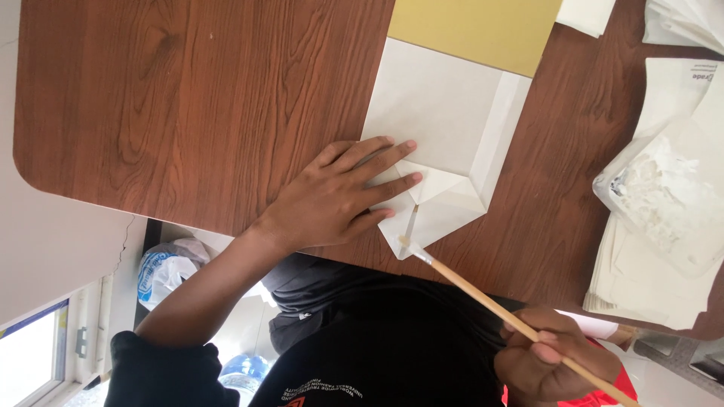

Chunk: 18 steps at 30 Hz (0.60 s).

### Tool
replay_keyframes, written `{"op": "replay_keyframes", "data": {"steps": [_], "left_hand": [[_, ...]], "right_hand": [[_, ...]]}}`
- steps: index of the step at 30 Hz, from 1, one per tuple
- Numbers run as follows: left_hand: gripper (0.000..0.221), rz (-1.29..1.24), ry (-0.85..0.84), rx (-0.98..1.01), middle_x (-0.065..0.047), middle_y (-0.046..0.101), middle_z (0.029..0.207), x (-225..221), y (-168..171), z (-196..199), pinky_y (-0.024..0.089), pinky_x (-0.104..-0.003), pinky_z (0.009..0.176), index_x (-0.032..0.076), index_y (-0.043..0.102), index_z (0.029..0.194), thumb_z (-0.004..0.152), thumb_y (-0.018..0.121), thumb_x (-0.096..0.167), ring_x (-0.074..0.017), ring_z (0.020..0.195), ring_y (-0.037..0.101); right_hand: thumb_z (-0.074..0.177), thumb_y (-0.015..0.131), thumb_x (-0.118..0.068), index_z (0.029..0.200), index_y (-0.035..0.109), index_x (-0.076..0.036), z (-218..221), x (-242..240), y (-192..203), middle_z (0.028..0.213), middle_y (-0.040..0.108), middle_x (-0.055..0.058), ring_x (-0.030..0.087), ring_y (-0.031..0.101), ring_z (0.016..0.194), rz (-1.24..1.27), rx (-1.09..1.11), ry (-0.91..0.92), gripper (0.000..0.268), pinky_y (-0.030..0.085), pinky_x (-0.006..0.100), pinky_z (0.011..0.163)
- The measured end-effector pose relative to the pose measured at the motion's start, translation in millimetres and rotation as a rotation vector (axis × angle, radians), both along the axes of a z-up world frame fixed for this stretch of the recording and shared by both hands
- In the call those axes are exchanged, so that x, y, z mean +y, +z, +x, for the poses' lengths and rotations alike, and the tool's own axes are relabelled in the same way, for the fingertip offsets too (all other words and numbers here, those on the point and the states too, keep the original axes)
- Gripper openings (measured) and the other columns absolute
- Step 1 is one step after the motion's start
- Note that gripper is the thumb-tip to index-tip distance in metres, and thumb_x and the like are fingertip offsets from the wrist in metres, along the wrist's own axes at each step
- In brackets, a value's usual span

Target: Folding the bottom of a paper bag and applying glue with a brush to seal it.

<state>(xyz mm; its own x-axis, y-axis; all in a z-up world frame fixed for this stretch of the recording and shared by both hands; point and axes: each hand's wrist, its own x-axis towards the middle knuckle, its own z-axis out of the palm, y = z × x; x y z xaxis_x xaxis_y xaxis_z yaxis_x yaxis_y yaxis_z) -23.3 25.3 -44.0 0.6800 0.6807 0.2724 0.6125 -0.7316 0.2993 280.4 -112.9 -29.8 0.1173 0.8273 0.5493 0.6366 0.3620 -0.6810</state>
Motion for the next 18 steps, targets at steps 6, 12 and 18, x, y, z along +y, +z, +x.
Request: {"op": "replay_keyframes", "data": {"steps": [6, 12, 18], "left_hand": [[0.046, 0.031, 0.009, 0.036, -0.007, 0.04, 0.164, -1, -1, 0, 0.045, -0.043, 0.108, 0.025, 0.053, 0.152, 0.112, 0.049, 0.045, -0.0269, 0.147, 0.046], [0.046, -0.006, -0.001, 0.026, -0.007, 0.038, 0.165, -1, -1, 0, 0.046, -0.046, 0.109, 0.024, 0.051, 0.153, 0.111, 0.051, 0.043, -0.0281, 0.148, 0.045], [0.046, -0.013, -0.002, 0.023, -0.007, 0.039, 0.164, 0, 0, 0, 0.045, -0.045, 0.108, 0.023, 0.053, 0.152, 0.111, 0.049, 0.044, -0.0285, 0.148, 0.045]], "right_hand": [[0.11, 0.045, -0.031, 0.097, 0.044, -0.01, 3, 2, -12, 0.05, 0.042, 0.009, 0.014, 0.035, 0.038, 0.034, 0.126, 0.174, 0.024, 0.026, 0.03, 0.037], [0.111, 0.042, -0.036, 0.099, 0.04, -0.016, 12, -12, 6, 0.059, 0.047, 0.009, 0.012, 0.03, 0.043, -0.079, 0.124, 0.106, 0.022, 0.034, 0.025, 0.043], [0.108, 0.053, -0.027, 0.102, 0.053, -0.013, 8, -7, -16, 0.068, 0.061, 0.017, 0.012, 0.042, 0.042, -0.012, 0.273, 0.131, 0.016, 0.03, 0.026, 0.041]]}}
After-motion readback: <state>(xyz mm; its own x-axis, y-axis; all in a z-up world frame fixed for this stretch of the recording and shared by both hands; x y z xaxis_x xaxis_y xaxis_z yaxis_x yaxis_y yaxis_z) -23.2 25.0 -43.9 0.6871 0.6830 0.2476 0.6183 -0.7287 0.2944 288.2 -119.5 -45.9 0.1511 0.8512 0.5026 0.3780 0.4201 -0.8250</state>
